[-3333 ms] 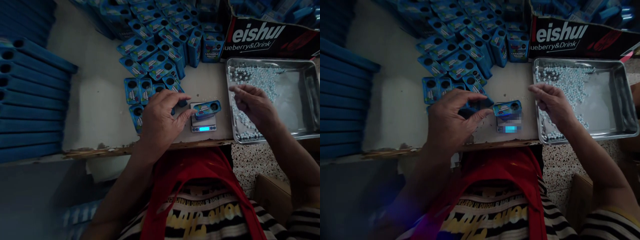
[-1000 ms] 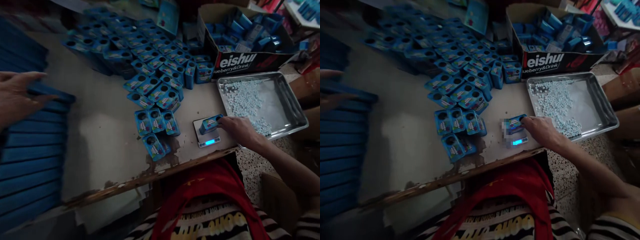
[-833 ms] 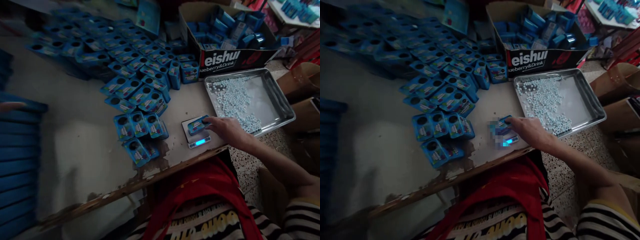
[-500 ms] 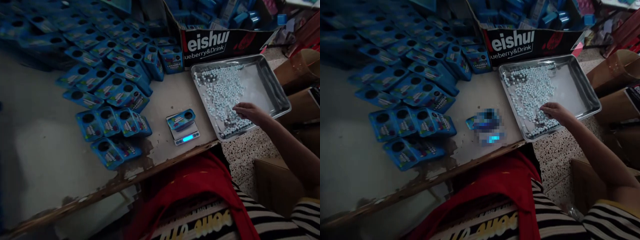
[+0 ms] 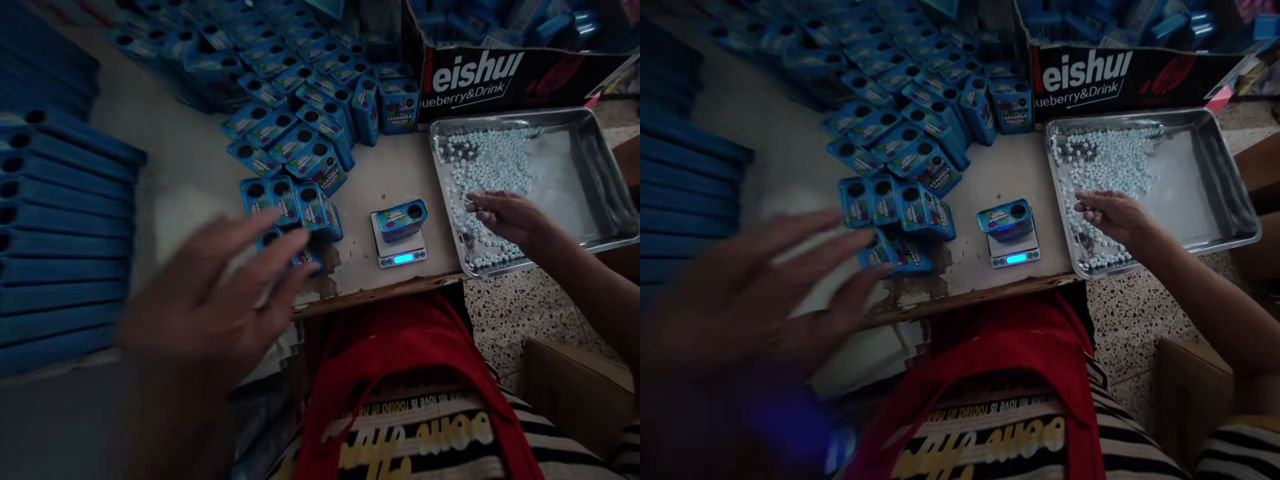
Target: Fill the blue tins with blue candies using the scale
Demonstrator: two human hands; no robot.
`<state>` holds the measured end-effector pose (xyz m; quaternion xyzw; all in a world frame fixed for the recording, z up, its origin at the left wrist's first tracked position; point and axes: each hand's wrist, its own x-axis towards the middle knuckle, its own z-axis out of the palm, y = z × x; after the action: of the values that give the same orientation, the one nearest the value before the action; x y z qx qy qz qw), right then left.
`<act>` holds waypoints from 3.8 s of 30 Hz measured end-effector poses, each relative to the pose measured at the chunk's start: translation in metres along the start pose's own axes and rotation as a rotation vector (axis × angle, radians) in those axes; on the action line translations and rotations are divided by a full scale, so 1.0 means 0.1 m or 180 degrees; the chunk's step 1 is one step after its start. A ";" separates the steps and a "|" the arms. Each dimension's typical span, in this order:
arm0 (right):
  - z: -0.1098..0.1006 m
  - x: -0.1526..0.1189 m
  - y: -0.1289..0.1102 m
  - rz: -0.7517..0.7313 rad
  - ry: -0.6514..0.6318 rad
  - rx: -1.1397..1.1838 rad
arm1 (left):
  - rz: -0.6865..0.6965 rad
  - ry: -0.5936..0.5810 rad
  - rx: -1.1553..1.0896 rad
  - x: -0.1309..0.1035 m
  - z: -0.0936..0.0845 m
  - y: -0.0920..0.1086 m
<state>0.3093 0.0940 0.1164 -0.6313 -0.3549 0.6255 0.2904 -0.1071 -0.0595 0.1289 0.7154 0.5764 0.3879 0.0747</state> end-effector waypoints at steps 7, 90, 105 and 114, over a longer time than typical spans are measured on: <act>0.30 -0.31 -0.19 0.0068 -0.0208 0.0210 | 0.0448 -0.0396 -0.0201 -0.09 0.86 0.12; 1.11 -0.42 -0.73 -0.2870 -0.0939 -0.4968 | -0.0287 0.0263 -0.0306 0.40 0.71 0.12; 0.91 -0.22 -0.12 -0.3973 -0.0254 -0.4392 | -0.0491 0.0004 -0.0006 0.36 0.57 0.31; 0.91 -0.21 -0.10 -0.3900 -0.0385 -0.4117 | -0.0511 -0.0096 0.0127 0.38 0.60 0.37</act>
<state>0.2183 0.0757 0.1319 -0.3371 -0.9281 0.0703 0.1415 -0.0388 -0.0172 0.1259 0.6740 0.6383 0.3582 0.0999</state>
